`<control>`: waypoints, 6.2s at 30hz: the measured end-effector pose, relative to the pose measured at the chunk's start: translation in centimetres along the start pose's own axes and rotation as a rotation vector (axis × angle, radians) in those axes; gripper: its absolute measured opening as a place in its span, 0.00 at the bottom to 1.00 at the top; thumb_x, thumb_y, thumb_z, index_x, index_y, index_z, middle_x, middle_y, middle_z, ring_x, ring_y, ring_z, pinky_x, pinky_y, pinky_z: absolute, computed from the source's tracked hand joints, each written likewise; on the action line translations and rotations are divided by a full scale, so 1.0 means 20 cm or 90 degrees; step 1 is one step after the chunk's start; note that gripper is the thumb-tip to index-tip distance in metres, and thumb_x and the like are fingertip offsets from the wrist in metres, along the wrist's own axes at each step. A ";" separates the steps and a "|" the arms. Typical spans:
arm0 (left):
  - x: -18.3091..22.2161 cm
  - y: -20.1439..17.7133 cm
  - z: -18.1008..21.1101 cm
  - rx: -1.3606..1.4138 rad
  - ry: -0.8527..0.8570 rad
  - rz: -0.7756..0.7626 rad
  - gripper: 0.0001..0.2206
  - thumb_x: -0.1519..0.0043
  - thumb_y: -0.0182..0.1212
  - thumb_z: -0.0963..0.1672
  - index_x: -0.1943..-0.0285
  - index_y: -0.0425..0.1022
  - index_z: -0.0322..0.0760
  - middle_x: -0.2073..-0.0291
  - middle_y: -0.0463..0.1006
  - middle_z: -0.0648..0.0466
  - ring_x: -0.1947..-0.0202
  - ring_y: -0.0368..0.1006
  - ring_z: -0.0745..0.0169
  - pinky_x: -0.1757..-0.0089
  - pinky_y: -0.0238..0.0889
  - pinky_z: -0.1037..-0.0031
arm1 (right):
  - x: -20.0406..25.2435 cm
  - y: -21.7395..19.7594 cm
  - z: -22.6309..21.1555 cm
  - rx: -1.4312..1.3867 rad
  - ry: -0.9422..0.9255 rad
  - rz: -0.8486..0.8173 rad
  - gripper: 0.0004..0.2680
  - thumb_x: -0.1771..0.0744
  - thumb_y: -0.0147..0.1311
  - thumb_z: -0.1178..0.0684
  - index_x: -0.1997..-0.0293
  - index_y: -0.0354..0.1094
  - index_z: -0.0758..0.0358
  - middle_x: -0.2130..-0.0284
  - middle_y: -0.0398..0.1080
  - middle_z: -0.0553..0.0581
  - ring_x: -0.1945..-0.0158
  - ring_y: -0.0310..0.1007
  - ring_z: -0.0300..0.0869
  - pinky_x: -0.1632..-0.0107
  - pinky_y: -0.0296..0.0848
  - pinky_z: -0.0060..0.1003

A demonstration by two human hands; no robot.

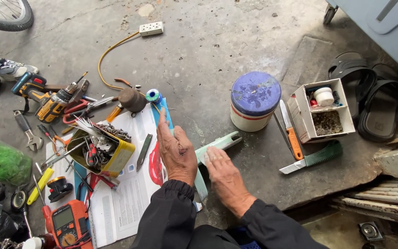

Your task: Sanding a light blue plastic component with a small piece of sandpaper on a workbench.

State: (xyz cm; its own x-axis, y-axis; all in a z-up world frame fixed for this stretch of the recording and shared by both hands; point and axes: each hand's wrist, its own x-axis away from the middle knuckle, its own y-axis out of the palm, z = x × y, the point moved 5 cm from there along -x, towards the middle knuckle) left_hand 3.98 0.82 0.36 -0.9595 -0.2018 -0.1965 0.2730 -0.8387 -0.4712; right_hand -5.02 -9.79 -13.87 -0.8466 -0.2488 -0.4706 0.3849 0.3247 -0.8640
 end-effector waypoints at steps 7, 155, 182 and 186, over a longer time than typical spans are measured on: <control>0.00 -0.02 0.02 -0.042 -0.029 0.007 0.27 0.26 0.45 0.44 0.14 0.58 0.49 0.32 0.73 0.35 0.30 0.69 0.25 0.35 0.63 0.42 | 0.09 0.08 0.22 0.041 0.172 -0.025 0.15 0.29 0.49 0.62 0.33 0.72 0.67 0.33 0.72 0.70 0.27 0.70 0.56 0.20 0.59 0.49; 0.16 -0.24 0.06 0.188 -0.186 -0.385 0.35 0.30 0.36 0.59 0.12 0.49 0.57 0.12 0.47 0.50 0.14 0.45 0.46 0.25 0.43 0.52 | 0.08 -0.30 -0.03 -0.278 -0.213 -0.090 0.21 0.27 0.35 0.67 0.22 0.60 0.64 0.24 0.63 0.60 0.20 0.61 0.53 0.17 0.57 0.52; 0.24 -0.29 -0.01 0.215 -0.122 -0.347 0.33 0.29 0.37 0.58 0.12 0.50 0.55 0.11 0.47 0.52 0.12 0.38 0.52 0.23 0.37 0.55 | 0.02 -0.31 -0.07 -0.285 -0.224 -0.083 0.20 0.28 0.40 0.68 0.23 0.60 0.67 0.24 0.62 0.65 0.21 0.62 0.56 0.18 0.60 0.52; 0.24 -0.30 0.01 0.214 -0.135 -0.354 0.36 0.31 0.36 0.60 0.12 0.49 0.55 0.11 0.45 0.52 0.12 0.40 0.51 0.24 0.40 0.56 | 0.04 -0.30 -0.07 -0.214 -0.241 -0.079 0.24 0.31 0.38 0.73 0.23 0.59 0.70 0.24 0.61 0.65 0.20 0.61 0.56 0.18 0.60 0.51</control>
State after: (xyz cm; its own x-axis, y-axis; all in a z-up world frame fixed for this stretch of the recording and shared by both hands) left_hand -2.29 4.83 2.35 -0.9531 0.2383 0.1864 -0.2679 -0.9510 -0.1544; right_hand -8.52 -10.58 -8.89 -0.6616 -0.5970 -0.4536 0.0983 0.5307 -0.8418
